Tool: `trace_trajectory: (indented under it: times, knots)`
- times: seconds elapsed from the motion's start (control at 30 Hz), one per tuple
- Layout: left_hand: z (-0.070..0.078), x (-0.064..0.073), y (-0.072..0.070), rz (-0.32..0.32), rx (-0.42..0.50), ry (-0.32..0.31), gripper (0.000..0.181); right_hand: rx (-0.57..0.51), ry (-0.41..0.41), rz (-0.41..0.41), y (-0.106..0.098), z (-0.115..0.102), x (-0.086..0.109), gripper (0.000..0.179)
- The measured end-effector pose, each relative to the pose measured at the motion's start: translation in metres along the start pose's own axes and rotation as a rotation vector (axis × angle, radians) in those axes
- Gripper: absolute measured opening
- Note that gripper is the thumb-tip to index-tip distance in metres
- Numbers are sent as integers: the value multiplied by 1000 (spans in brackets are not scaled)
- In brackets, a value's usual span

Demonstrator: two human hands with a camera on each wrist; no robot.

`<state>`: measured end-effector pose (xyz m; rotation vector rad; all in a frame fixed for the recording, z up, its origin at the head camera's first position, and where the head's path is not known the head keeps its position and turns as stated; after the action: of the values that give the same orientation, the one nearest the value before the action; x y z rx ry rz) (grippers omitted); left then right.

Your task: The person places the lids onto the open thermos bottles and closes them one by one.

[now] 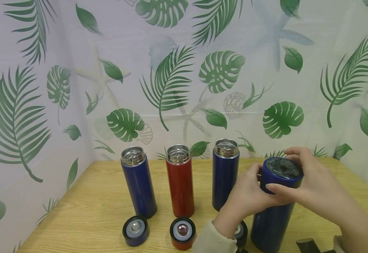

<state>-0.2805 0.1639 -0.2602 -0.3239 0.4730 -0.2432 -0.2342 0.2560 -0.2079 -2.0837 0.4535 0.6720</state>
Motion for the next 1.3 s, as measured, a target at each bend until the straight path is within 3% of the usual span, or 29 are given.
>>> trace_trajectory:
  times: [0.17, 0.4, 0.7, 1.0, 1.3]
  knots:
    - [0, 0, 2, -91, 36, 23, 59, 24, 17, -97, 6, 10, 3, 94]
    - [0, 1, 4, -178, 49, 51, 67, 29, 11, -139, 9, 9, 3, 92]
    - [-4, -1, -7, -151, -164, 32, 67, 24, 101, -145, 11, 14, 1, 100]
    - [-5, -1, -13, -129, -213, 6, 65, 22, 103, -73, 10, 21, -5, 96]
    - [-10, -3, -13, -116, -258, -22, 62, -32, 171, 24, 10, 41, -15, 93]
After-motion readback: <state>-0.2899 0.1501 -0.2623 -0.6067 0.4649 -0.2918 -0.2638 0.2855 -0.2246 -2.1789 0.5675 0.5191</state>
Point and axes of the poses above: each hand's wrist, its own x-axis away from the middle knuckle, its own y-axis out of the palm, z = x × y, the point moved 9 cm from there along -x, towards the middle knuckle, and after that the axes turned 14 degrees about z, right-handed, at the moved point
